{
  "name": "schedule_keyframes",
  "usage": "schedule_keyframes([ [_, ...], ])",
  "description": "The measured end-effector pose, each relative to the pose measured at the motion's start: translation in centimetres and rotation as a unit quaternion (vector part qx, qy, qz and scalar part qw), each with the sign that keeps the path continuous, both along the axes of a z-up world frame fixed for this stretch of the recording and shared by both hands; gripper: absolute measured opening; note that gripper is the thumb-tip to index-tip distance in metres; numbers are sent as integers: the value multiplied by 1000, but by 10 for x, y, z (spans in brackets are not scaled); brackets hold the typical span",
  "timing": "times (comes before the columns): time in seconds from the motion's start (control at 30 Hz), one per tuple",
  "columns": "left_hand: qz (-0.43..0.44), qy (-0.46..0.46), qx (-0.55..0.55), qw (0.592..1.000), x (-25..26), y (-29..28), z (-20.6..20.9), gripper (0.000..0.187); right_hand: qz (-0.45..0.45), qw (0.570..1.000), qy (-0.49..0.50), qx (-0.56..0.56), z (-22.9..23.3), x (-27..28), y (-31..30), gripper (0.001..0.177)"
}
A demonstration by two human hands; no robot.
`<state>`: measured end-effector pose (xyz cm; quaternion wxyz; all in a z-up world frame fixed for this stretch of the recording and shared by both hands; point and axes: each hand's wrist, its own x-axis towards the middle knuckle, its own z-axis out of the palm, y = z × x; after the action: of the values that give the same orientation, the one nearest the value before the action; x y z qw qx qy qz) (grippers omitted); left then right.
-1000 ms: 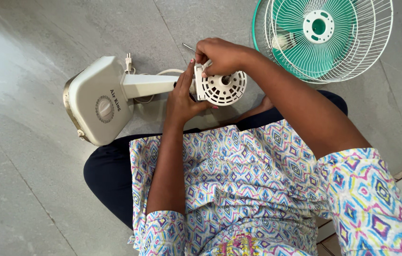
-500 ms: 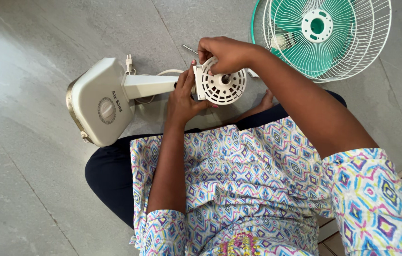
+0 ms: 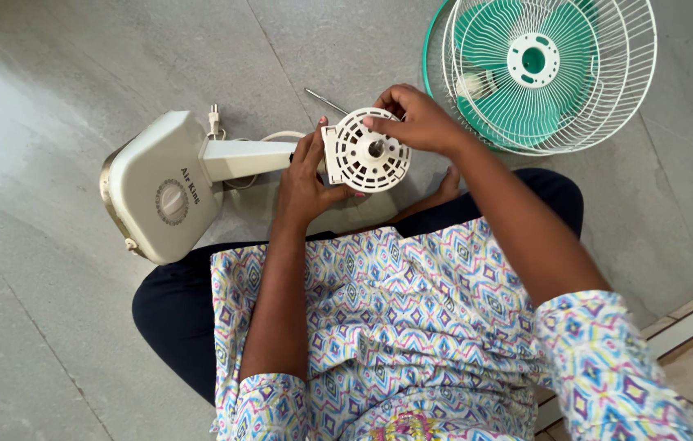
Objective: The person assembles a small white fan by attaching the rear motor housing to the fan head and securing it with a nut. They then attach the front grille and handle the fan body, rotating it to inspect the assembly.
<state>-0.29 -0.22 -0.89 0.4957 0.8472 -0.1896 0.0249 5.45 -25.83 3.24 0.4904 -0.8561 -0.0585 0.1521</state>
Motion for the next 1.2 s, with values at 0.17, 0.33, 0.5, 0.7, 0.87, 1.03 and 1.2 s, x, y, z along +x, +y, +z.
schedule_keyframes([
  [0.17,8,11,14,1000,0,-3,4,132,-163,983,56,-64,-10,4,25,51],
  [0.33,4,3,32,999,1,-4,7,134,-185,979,14,-89,-18,10,34,54],
  [0.5,-2,-3,29,1000,1,-3,8,130,-183,981,16,-65,-18,12,34,49],
  [0.7,6,5,46,999,2,-3,5,130,-197,978,50,42,-9,9,32,37],
  [0.87,10,-17,44,999,2,-3,4,132,-108,993,-38,-16,3,4,16,35],
  [1.03,14,8,52,999,-1,-3,7,131,-66,994,-64,-62,14,-17,1,31],
  [1.2,16,8,64,998,-2,-3,6,131,-43,995,-69,-51,16,-33,-5,31],
])
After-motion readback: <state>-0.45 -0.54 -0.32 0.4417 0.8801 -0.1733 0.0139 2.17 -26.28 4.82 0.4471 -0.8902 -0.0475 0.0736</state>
